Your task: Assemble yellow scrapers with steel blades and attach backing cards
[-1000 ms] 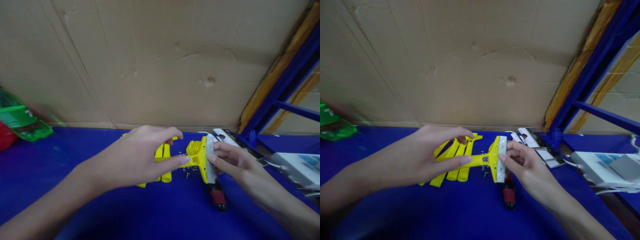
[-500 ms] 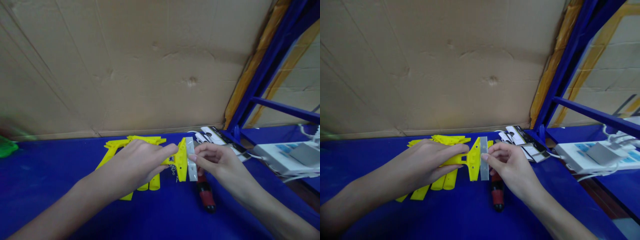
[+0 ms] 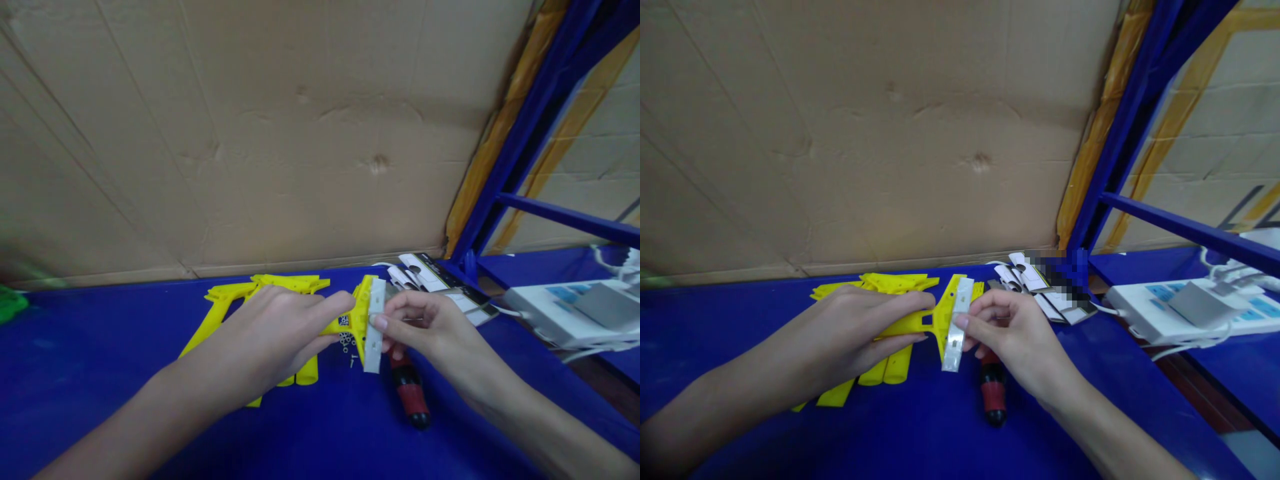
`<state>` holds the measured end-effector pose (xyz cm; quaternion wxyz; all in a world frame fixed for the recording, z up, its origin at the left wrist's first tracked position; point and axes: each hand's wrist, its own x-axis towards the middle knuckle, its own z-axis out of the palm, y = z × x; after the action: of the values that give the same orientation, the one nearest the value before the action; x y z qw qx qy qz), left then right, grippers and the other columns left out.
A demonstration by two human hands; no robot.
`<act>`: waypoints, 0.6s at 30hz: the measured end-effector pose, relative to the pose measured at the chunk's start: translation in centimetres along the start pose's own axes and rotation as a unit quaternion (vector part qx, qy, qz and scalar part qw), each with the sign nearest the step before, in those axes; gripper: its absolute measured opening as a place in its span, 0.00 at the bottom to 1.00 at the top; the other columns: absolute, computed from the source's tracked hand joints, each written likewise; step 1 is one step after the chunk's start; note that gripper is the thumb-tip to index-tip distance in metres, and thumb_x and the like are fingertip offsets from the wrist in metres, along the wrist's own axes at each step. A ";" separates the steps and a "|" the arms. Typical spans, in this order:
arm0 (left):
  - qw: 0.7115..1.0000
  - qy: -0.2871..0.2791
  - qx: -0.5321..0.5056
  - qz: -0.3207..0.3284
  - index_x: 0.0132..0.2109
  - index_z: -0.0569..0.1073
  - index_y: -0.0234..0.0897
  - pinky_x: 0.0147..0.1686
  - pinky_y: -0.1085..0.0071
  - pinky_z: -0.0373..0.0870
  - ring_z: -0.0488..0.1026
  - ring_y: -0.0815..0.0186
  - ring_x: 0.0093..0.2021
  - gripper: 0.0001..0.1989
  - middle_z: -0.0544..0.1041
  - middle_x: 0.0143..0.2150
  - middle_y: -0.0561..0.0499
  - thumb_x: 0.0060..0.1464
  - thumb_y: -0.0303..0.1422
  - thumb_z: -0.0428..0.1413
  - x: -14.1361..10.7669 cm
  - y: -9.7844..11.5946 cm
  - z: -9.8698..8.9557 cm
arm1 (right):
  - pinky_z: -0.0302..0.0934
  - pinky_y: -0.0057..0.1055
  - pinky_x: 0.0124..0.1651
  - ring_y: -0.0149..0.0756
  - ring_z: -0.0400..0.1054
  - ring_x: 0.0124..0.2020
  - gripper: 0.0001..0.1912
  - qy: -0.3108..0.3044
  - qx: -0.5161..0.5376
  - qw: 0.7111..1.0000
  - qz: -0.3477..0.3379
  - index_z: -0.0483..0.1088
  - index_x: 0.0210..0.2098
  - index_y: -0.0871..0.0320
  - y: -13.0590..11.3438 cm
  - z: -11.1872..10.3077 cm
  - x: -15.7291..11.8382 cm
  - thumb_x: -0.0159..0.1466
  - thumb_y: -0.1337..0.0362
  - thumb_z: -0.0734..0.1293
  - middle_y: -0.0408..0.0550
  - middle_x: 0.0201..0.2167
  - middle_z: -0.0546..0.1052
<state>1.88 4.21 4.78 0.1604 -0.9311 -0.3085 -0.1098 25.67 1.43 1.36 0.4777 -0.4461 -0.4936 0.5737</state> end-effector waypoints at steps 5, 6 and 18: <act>0.999 0.020 -0.009 0.026 0.51 0.74 0.42 0.23 0.68 0.67 0.83 0.55 0.29 0.09 0.87 0.37 0.50 0.64 0.33 0.60 -0.5 -0.2 0.3 | 0.64 0.20 0.25 0.26 0.70 0.19 0.18 0.014 -0.011 1.000 -0.016 0.77 0.27 0.59 0.0 0.0 0.1 0.46 0.60 0.86 0.42 0.19 0.80; 0.999 0.025 -0.010 0.029 0.51 0.74 0.42 0.23 0.68 0.66 0.83 0.56 0.28 0.09 0.86 0.36 0.50 0.65 0.34 0.59 -0.6 -0.2 0.4 | 0.64 0.20 0.25 0.26 0.71 0.20 0.18 0.018 -0.014 0.999 -0.022 0.77 0.27 0.59 -0.1 0.0 0.1 0.46 0.60 0.86 0.41 0.19 0.80; 0.997 0.027 -0.065 0.010 0.54 0.71 0.43 0.27 0.66 0.71 0.83 0.54 0.32 0.11 0.86 0.39 0.49 0.67 0.37 0.59 -1.1 0.0 1.1 | 0.66 0.24 0.25 0.29 0.73 0.21 0.18 0.040 -0.018 0.999 -0.010 0.77 0.29 0.58 0.4 0.1 0.0 0.45 0.62 0.86 0.41 0.22 0.81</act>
<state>1.14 4.01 3.43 0.1096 -0.9394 -0.2866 -0.1532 25.57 1.44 0.99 0.4946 -0.4719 -0.4887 0.5421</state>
